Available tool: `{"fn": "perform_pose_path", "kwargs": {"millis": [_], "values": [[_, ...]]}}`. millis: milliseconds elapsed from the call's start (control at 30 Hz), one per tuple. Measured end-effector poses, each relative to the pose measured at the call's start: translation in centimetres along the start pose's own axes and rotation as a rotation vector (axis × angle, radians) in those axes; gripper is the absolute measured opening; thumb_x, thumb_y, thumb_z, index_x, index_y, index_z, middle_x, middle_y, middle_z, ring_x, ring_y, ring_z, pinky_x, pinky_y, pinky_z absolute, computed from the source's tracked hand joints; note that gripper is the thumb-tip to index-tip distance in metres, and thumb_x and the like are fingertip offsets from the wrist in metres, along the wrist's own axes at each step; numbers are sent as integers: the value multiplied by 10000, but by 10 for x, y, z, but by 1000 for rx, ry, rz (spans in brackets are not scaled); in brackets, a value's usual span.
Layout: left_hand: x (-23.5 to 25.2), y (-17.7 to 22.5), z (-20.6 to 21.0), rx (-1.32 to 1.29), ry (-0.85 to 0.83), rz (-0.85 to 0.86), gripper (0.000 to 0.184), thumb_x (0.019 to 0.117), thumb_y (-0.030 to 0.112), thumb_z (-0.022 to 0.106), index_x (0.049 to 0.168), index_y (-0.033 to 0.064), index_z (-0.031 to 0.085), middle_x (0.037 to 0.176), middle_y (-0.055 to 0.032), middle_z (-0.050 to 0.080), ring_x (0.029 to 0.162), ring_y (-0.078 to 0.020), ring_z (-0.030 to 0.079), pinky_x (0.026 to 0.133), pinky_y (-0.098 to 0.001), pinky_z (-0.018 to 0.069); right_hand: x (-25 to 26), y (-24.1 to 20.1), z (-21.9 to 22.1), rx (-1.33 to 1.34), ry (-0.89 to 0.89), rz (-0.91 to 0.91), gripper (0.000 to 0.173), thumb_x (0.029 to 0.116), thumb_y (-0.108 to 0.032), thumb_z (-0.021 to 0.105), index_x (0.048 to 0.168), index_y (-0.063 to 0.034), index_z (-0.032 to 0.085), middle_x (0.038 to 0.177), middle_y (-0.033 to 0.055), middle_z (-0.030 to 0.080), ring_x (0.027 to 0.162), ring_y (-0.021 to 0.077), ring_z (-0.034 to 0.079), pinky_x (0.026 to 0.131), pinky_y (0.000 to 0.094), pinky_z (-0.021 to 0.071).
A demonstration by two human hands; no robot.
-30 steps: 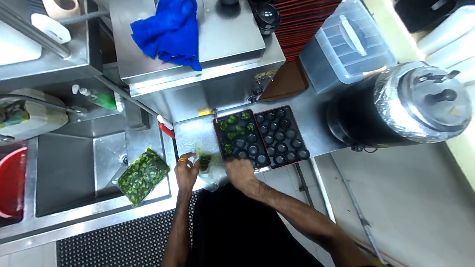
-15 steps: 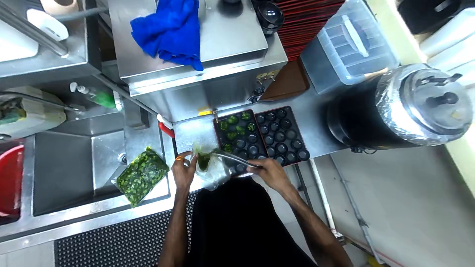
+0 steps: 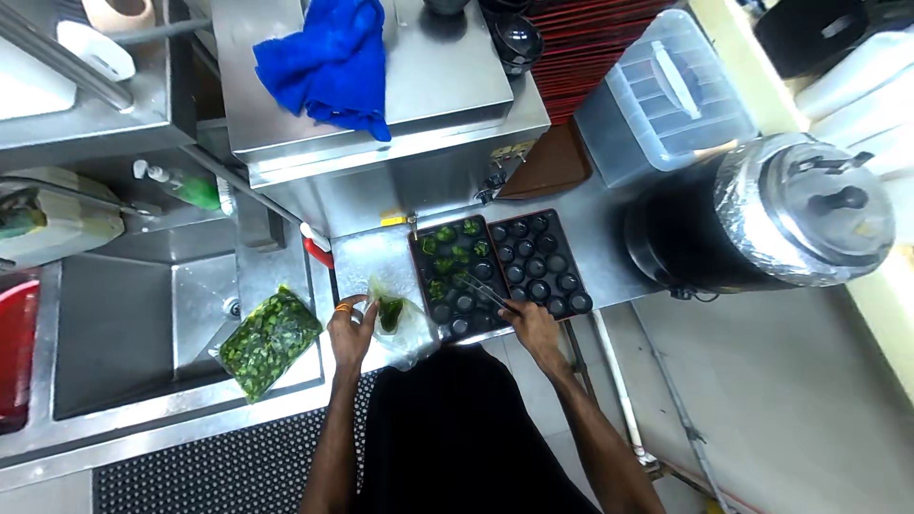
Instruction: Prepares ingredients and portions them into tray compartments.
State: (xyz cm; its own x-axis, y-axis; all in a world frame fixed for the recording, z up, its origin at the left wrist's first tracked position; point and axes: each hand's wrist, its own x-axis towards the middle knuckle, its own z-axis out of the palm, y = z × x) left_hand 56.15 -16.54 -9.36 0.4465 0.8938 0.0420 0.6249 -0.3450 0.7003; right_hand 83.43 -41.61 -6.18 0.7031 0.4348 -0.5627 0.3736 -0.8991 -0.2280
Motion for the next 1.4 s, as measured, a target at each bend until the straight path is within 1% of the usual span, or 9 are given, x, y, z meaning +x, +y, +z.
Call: {"fn": "perform_pose_path", "kwargs": {"millis": [267, 433, 700, 900, 1000, 1133, 1200, 1267, 1400], "values": [[-1, 0, -2, -18, -3, -22, 306, 923, 354, 746, 1100, 104, 733, 836, -60, 686, 578, -103, 564, 555, -286, 491, -9, 2, -8, 5, 4, 7, 422, 1005, -507, 598, 1384, -335, 670, 1180, 108, 750, 1099, 358, 697, 929, 603, 527], [-1, 4, -2, -11, -18, -40, 307, 926, 361, 742, 1106, 113, 733, 827, -49, 678, 581, -98, 554, 554, -281, 477, -18, 7, -17, 30, 44, 8, 384, 1016, -488, 591, 1360, -349, 688, 1147, 81, 764, 1061, 332, 714, 906, 592, 537], [-2, 6, 0, -8, -23, -31, 303, 928, 363, 745, 1101, 114, 735, 808, -42, 665, 570, -91, 543, 544, -271, 467, -22, -4, -16, -146, 10, 83, 364, 1040, -465, 541, 1352, -344, 685, 1169, 114, 752, 1082, 370, 705, 895, 599, 538], [-4, 1, 1, -17, -11, -35, 299, 925, 357, 749, 1093, 111, 737, 815, -44, 674, 567, -88, 547, 538, -266, 468, -15, 3, -15, -127, 31, 63, 329, 1044, -434, 534, 1299, -335, 718, 1145, 100, 759, 1072, 352, 711, 895, 587, 543], [-5, -2, 1, -21, 4, -26, 293, 930, 357, 742, 1087, 110, 738, 814, -44, 674, 566, -81, 542, 540, -259, 467, -16, 12, -21, 11, 59, 8, 297, 1029, -401, 574, 1245, -313, 757, 1092, 58, 779, 1034, 314, 725, 892, 599, 534], [-6, -2, 1, -21, -1, -37, 302, 929, 368, 743, 1090, 112, 740, 835, -42, 686, 578, -80, 552, 552, -260, 474, -17, 27, -26, 281, 69, -65, 268, 1015, -371, 642, 1210, -254, 784, 1021, -33, 796, 972, 167, 742, 913, 516, 553], [-6, -1, 1, -27, -11, -45, 302, 931, 361, 743, 1100, 110, 739, 856, -52, 695, 588, -93, 568, 554, -273, 484, -17, 32, -27, 335, 78, -70, 261, 1016, -348, 644, 1200, -231, 788, 1010, -42, 797, 964, 145, 740, 918, 506, 555], [-6, 1, 2, -38, -28, -50, 303, 934, 354, 738, 1108, 105, 736, 879, -63, 700, 598, -105, 578, 560, -290, 493, -17, 35, -28, 321, 71, -43, 267, 1015, -343, 643, 1204, -219, 785, 1023, -27, 797, 982, 165, 742, 931, 521, 553], [-5, 3, 2, -29, -21, -42, 299, 933, 364, 739, 1101, 118, 739, 851, -56, 694, 582, -99, 568, 547, -280, 484, -15, 34, -21, 172, 17, 2, 310, 998, -422, 638, 1240, -277, 768, 1099, 22, 784, 1055, 263, 726, 938, 580, 537]]}}
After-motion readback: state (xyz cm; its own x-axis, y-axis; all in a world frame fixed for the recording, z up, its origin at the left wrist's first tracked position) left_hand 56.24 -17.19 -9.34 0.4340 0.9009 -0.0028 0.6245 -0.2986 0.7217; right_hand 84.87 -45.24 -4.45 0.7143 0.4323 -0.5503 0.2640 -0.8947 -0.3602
